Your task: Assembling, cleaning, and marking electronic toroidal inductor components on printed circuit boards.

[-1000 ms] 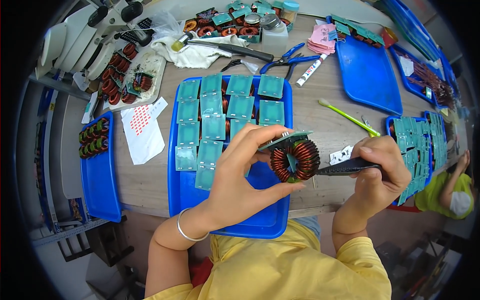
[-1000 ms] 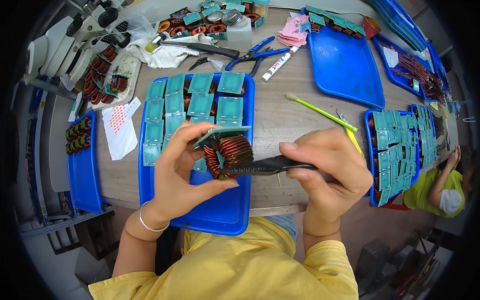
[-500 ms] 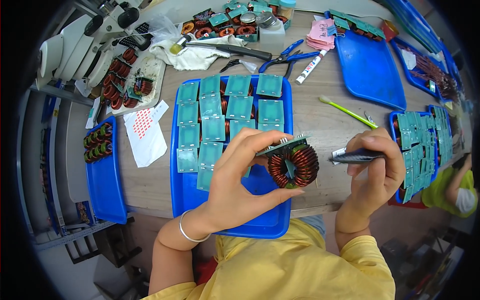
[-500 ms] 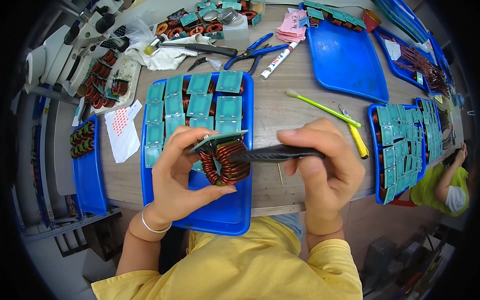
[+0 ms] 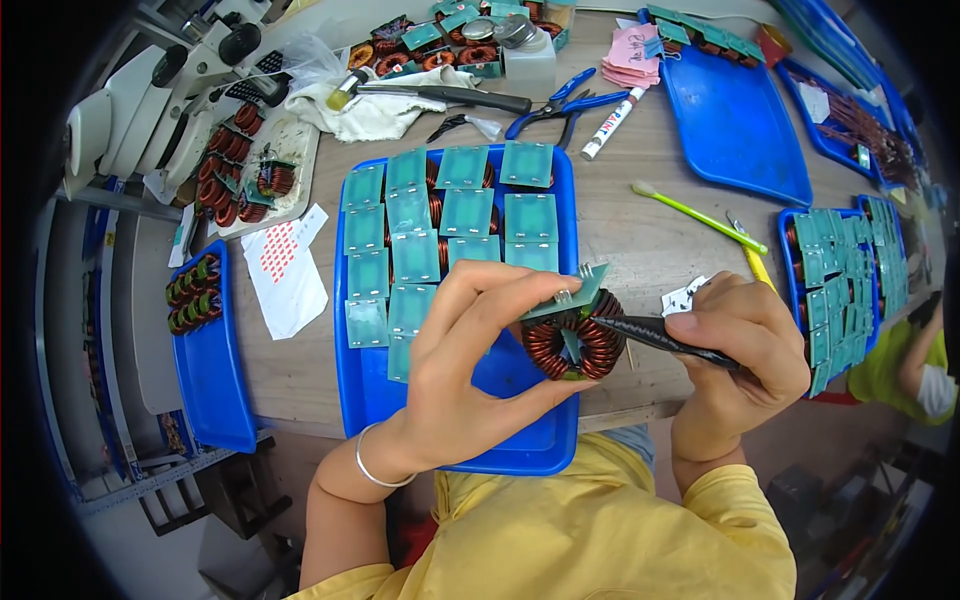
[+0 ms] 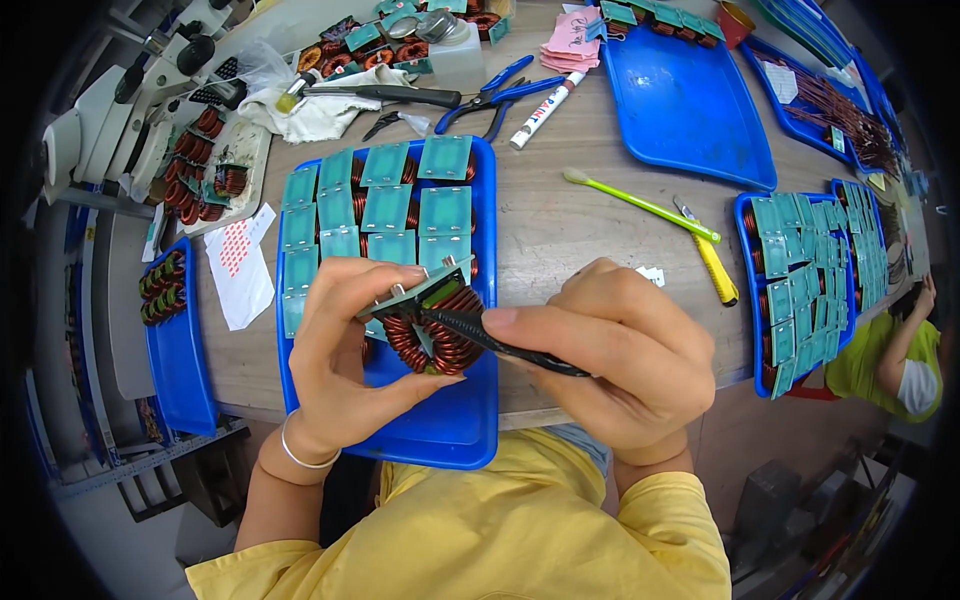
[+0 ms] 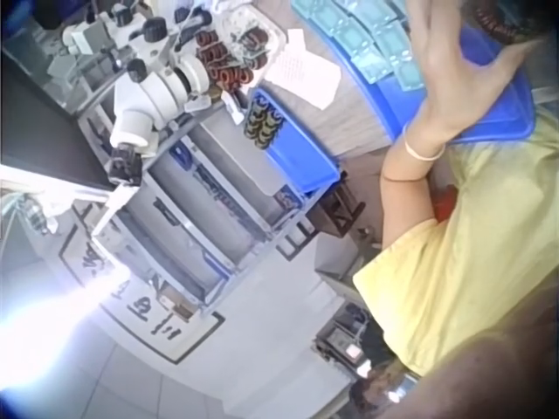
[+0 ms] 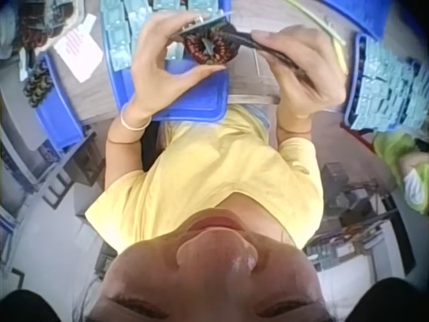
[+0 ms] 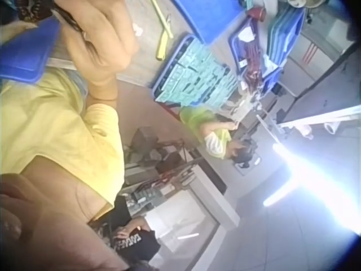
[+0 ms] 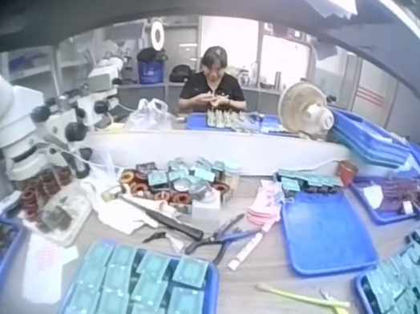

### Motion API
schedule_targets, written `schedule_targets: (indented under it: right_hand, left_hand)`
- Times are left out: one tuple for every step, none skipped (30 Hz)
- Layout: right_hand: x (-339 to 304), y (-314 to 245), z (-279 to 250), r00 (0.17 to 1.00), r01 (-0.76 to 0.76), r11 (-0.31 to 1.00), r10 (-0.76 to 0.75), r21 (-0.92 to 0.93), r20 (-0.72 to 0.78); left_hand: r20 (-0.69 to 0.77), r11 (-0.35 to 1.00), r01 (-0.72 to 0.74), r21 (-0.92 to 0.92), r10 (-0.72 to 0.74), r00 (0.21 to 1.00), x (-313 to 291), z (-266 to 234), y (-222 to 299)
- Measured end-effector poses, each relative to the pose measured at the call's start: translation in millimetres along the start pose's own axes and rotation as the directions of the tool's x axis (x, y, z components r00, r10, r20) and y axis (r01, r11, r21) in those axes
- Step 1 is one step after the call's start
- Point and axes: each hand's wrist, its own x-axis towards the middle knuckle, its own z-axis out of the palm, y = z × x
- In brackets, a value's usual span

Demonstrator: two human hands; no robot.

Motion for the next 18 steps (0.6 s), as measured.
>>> schedule_targets:
  right_hand:
    - [0.4,-0.4,-0.7,1.000,0.004,0.999,-0.003,-0.037,0.013]
    - [0.6,-0.1,-0.7,1.000,0.002,0.999,-0.001,-0.039,0.013]
    - [1.3,0.2,-0.6,1.000,0.014,0.999,-0.013,-0.043,0.017]
    - [1.7,0.2,-0.7,0.999,0.026,0.999,-0.025,-0.048,0.022]
    - [1.6,-0.2,-1.4,0.999,0.026,0.998,-0.025,-0.048,0.022]
    - [1.5,-0.4,-2.1,0.999,0.024,0.998,-0.022,-0.050,0.031]
    - [1.6,-0.6,-2.5,0.999,0.022,0.998,-0.020,-0.052,0.039]
    - [1.9,-0.8,-2.3,0.999,0.022,0.998,-0.020,-0.052,0.040]
    - [1.7,-0.9,-2.3,0.999,0.023,0.998,-0.021,-0.059,0.039]
    - [1.7,-1.0,-2.3,0.999,0.024,0.998,-0.022,-0.065,0.038]
    - [1.8,-1.2,-2.6,0.999,0.025,0.997,-0.023,-0.066,0.039]
    - [2.5,-1.7,-2.8,0.999,0.030,0.997,-0.027,-0.075,0.045]
    - [3.1,-2.1,-2.9,0.998,0.035,0.996,-0.031,-0.083,0.052]
    - [3.7,-2.4,-3.0,0.998,0.035,0.996,-0.031,-0.083,0.053]
    - [4.2,-2.8,-3.2,0.998,0.036,0.995,-0.032,-0.088,0.056]
    - [4.5,-3.1,-3.3,0.998,0.037,0.995,-0.032,-0.094,0.059]
    - [4.6,-3.2,-3.6,0.998,0.037,0.995,-0.032,-0.095,0.059]
    - [4.6,-3.2,-3.8,0.997,0.041,0.994,-0.034,-0.098,0.066]
  left_hand:
    - [-0.010,1.000,-0.015,0.013,0.016,1.000,0.0,0.3,-0.2]
    - [-0.019,0.999,-0.031,0.027,0.031,0.999,-0.1,0.7,-0.5]
    - [-0.019,0.999,-0.031,0.025,0.031,0.999,0.2,0.7,-0.3]
    - [-0.023,0.997,-0.051,0.049,0.052,0.998,0.7,0.5,0.0]
    - [-0.027,0.995,-0.070,0.074,0.072,0.997,0.9,0.5,0.4]
    - [-0.027,0.995,-0.070,0.073,0.072,0.997,1.1,0.6,0.7]
    - [-0.034,0.994,-0.074,0.076,0.077,0.996,1.4,0.9,1.0]
    - [-0.041,0.994,-0.078,0.080,0.082,0.996,1.5,1.0,1.3]
    - [-0.042,0.994,-0.080,0.079,0.083,0.996,1.1,1.5,1.2]
    - [-0.048,0.994,-0.074,0.080,0.078,0.996,0.4,1.9,1.2]
    - [-0.054,0.994,-0.068,0.081,0.072,0.996,0.0,2.3,1.1]
    - [-0.055,0.994,-0.067,0.081,0.072,0.996,-0.1,2.3,1.3]
    - [-0.061,0.994,-0.063,0.088,0.068,0.996,-0.1,2.4,1.5]
    - [-0.066,0.994,-0.058,0.096,0.065,0.996,-0.1,2.3,1.6]
    - [-0.067,0.994,-0.058,0.095,0.064,0.996,0.1,2.0,2.1]
    - [-0.066,0.992,-0.058,0.113,0.065,0.996,0.4,1.6,2.7]
    - [-0.065,0.990,-0.057,0.131,0.066,0.996,0.6,1.3,3.2]
    - [-0.065,0.990,-0.057,0.131,0.066,0.996,0.6,1.2,3.5]
